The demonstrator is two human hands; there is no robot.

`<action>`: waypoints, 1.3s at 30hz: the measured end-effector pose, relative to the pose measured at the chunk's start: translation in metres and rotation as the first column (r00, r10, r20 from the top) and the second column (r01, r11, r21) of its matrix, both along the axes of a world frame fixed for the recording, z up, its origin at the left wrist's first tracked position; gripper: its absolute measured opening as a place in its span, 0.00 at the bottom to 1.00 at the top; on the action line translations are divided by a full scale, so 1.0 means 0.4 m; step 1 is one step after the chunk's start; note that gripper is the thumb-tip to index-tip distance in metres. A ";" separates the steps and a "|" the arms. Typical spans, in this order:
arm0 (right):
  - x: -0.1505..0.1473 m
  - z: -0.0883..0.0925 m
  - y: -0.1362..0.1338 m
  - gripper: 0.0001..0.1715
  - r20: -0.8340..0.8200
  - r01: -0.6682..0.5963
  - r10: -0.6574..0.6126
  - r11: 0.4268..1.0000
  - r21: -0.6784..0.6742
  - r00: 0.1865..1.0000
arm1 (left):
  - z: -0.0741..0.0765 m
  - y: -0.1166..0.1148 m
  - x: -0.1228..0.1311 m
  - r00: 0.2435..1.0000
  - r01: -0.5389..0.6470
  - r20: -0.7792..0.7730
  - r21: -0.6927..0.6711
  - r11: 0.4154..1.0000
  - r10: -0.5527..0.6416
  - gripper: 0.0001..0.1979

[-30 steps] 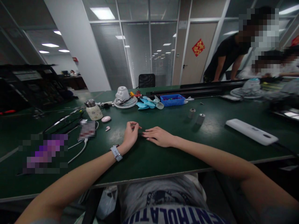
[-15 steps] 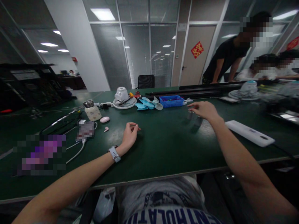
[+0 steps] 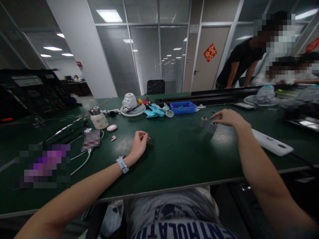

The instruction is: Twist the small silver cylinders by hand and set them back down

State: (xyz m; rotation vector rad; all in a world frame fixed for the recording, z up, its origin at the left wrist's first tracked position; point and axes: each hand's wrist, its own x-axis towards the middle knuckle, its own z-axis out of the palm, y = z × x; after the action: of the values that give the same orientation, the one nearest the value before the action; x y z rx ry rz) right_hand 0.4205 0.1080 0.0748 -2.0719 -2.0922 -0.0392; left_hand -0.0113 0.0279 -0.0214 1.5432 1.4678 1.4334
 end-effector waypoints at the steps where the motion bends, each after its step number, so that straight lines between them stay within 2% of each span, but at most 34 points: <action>1: 0.000 -0.001 0.000 0.19 -0.003 0.001 -0.001 1.000 0.001 1.000 | 0.000 -0.001 0.000 1.000 -0.001 -0.002 0.001 1.000 0.001 0.12; 10: 0.003 -0.003 0.003 0.20 0.006 0.022 -0.022 0.999 -0.049 1.000 | -0.004 0.002 -0.001 1.000 0.023 0.021 0.003 1.000 -0.023 0.12; 15: -0.005 -0.024 0.014 0.35 0.050 -0.010 0.013 0.998 -0.057 0.999 | -0.003 0.002 0.001 0.999 0.034 0.015 -0.005 0.999 -0.034 0.12; 18: -0.012 -0.044 0.032 0.40 0.071 0.002 0.003 0.998 -0.064 0.997 | -0.003 0.001 0.002 0.999 0.035 0.021 0.001 0.999 -0.035 0.11; 27: 0.002 -0.076 0.062 0.53 -0.053 -0.132 0.131 0.991 -0.017 0.990 | 0.000 -0.001 0.004 0.998 0.056 0.015 0.005 0.998 -0.056 0.10; 32: -0.049 -0.097 0.072 0.49 -0.007 0.044 -0.043 0.998 0.046 0.999 | -0.001 -0.001 0.003 0.998 0.066 0.011 -0.007 0.998 -0.066 0.11; 36: -0.068 -0.111 0.092 0.37 -0.063 0.185 -0.182 0.982 0.032 0.981 | -0.004 0.000 0.001 0.997 0.073 0.002 -0.011 0.997 -0.073 0.11; 39: -0.060 -0.116 0.107 0.34 -0.132 0.233 -0.226 0.972 0.038 0.965 | -0.005 0.000 0.000 0.997 0.077 0.002 -0.009 0.997 -0.077 0.11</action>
State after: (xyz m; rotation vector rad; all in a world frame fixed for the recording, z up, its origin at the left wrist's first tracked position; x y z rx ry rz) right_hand 0.3964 0.1506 0.0283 -2.2118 -1.7518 0.0026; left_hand -0.0112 0.0278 -0.0232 1.5755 1.3968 1.3819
